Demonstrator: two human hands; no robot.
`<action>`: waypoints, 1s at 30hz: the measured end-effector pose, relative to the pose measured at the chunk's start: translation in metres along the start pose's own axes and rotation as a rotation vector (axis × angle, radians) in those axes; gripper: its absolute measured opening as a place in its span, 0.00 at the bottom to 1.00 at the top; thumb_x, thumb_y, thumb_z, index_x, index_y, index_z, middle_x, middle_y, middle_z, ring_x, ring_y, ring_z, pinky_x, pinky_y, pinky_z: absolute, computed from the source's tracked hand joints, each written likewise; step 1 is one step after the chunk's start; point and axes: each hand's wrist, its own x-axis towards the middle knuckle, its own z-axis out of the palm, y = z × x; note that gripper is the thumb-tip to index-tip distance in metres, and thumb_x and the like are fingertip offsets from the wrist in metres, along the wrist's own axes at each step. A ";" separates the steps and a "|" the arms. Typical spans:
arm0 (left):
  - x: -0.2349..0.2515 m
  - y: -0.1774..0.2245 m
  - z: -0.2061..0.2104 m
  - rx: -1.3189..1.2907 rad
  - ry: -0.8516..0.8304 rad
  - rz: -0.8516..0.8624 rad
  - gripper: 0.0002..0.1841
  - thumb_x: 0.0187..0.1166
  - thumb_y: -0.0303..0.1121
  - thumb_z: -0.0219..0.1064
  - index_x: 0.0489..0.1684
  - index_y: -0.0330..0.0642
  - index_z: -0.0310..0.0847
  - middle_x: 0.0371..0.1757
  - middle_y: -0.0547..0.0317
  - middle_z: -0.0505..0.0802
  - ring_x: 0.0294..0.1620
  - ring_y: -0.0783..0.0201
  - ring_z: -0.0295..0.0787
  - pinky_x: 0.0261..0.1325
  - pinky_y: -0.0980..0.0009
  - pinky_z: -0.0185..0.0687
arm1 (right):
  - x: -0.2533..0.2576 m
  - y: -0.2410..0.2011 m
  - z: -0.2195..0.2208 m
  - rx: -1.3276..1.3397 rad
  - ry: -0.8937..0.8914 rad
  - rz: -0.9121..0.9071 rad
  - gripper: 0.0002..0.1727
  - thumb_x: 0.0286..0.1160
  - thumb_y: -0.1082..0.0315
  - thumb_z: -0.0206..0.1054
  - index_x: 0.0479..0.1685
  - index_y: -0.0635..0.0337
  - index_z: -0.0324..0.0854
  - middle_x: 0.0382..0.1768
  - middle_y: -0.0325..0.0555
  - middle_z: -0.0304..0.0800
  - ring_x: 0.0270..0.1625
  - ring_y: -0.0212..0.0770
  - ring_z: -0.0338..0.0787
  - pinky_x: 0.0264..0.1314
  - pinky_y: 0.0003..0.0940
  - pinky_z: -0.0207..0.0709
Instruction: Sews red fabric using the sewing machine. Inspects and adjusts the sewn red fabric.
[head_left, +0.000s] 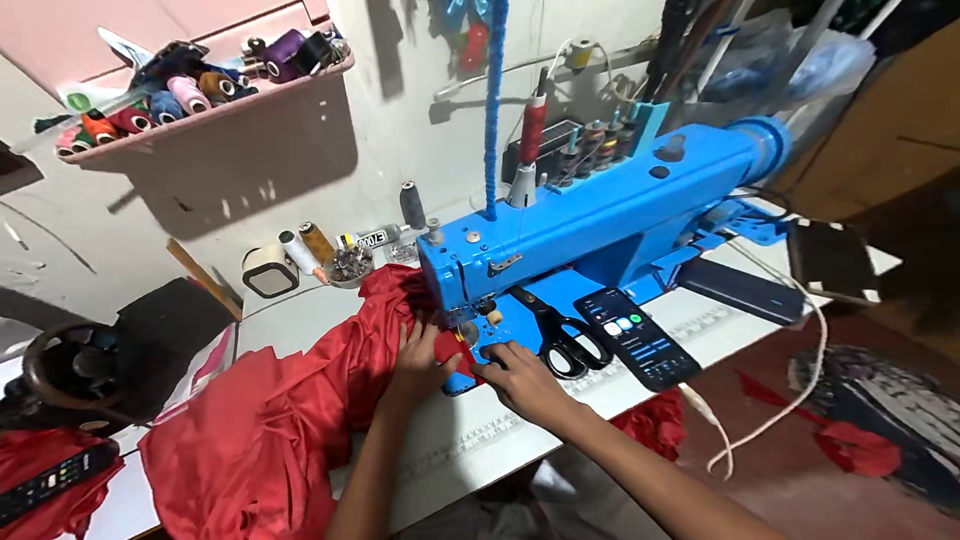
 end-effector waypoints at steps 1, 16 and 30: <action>-0.002 -0.001 0.000 -0.011 0.001 0.003 0.36 0.77 0.49 0.68 0.82 0.37 0.72 0.84 0.46 0.78 0.92 0.44 0.57 0.94 0.38 0.34 | 0.002 0.000 0.000 0.006 -0.012 0.006 0.16 0.74 0.74 0.65 0.53 0.48 0.93 0.52 0.55 0.90 0.52 0.58 0.90 0.47 0.50 0.85; 0.019 -0.003 -0.014 0.057 -0.220 -0.068 0.29 0.87 0.50 0.56 0.82 0.44 0.74 0.91 0.51 0.68 0.97 0.42 0.39 0.92 0.35 0.20 | 0.024 0.000 0.007 -0.055 -0.041 0.113 0.18 0.70 0.76 0.66 0.54 0.49 0.93 0.48 0.57 0.89 0.50 0.60 0.89 0.46 0.51 0.83; 0.045 -0.013 -0.027 0.012 -0.390 -0.185 0.40 0.80 0.57 0.65 0.92 0.50 0.60 0.97 0.50 0.48 0.97 0.40 0.18 0.88 0.32 0.07 | 0.025 0.004 0.011 -0.008 -0.013 0.114 0.27 0.67 0.80 0.65 0.62 0.43 0.92 0.51 0.59 0.89 0.51 0.62 0.88 0.47 0.53 0.82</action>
